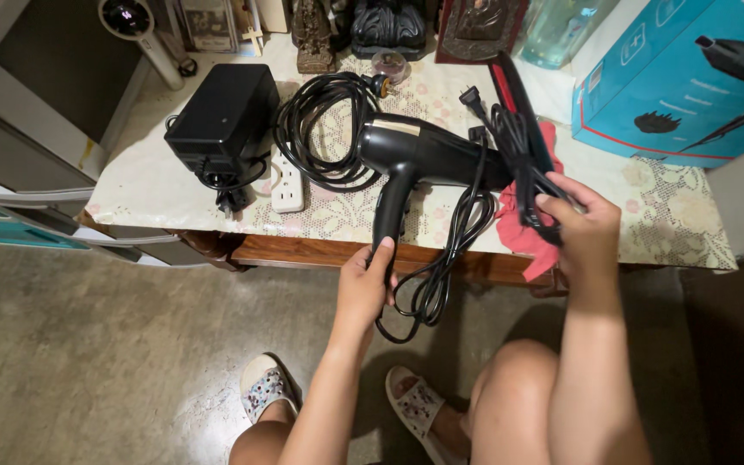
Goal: The person wipes the power cord of a hair straightener with a pink cloth, then coils the cord and secures it with a twist tie. They then pick up a hair dryer and begin coiling its cord.
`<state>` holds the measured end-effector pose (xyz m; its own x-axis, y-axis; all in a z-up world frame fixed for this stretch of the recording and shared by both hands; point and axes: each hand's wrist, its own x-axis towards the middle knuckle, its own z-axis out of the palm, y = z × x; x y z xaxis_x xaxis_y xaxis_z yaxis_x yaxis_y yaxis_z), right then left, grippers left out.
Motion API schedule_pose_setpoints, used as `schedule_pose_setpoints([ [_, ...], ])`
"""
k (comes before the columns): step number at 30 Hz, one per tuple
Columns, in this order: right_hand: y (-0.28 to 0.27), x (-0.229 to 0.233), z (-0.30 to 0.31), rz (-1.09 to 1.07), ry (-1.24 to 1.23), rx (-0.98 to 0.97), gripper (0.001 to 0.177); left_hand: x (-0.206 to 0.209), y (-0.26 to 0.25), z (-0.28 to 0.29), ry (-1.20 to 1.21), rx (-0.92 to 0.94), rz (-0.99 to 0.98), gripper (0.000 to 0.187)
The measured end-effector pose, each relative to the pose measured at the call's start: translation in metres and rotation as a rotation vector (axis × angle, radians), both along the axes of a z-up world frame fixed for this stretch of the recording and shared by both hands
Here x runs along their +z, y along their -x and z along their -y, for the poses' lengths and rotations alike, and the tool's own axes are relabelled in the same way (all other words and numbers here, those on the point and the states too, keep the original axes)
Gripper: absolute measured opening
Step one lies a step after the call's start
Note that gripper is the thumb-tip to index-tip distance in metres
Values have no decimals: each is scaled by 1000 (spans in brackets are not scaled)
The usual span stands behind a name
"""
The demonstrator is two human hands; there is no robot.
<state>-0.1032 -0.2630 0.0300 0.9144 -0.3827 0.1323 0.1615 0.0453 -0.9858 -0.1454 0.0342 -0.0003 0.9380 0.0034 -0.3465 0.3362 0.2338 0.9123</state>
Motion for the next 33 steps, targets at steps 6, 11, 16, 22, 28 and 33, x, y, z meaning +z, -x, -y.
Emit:
schedule_pose_setpoints([
  [6, 13, 9, 26, -49, -241, 138, 44, 4, 1, -2, 19, -7, 15, 35],
  [11, 17, 18, 36, 24, -48, -25, 43, 10, 3, -3, 15, -14, -2, 35],
  [16, 13, -5, 54, 68, 641, -270, 38, 13, 3, -3, 13, -15, -18, 35],
  [22, -6, -46, 79, 65, 628, -193, 38, 4, 3, -1, 30, 9, -1, 32],
  [28, -1, -29, 52, -80, 1201, -488, 33, -4, 2, -10, 193, 36, -48, 31],
  [33, 24, -16, -16, -257, 1071, -96, 37, -14, 7, -13, 67, -49, 131, 31],
])
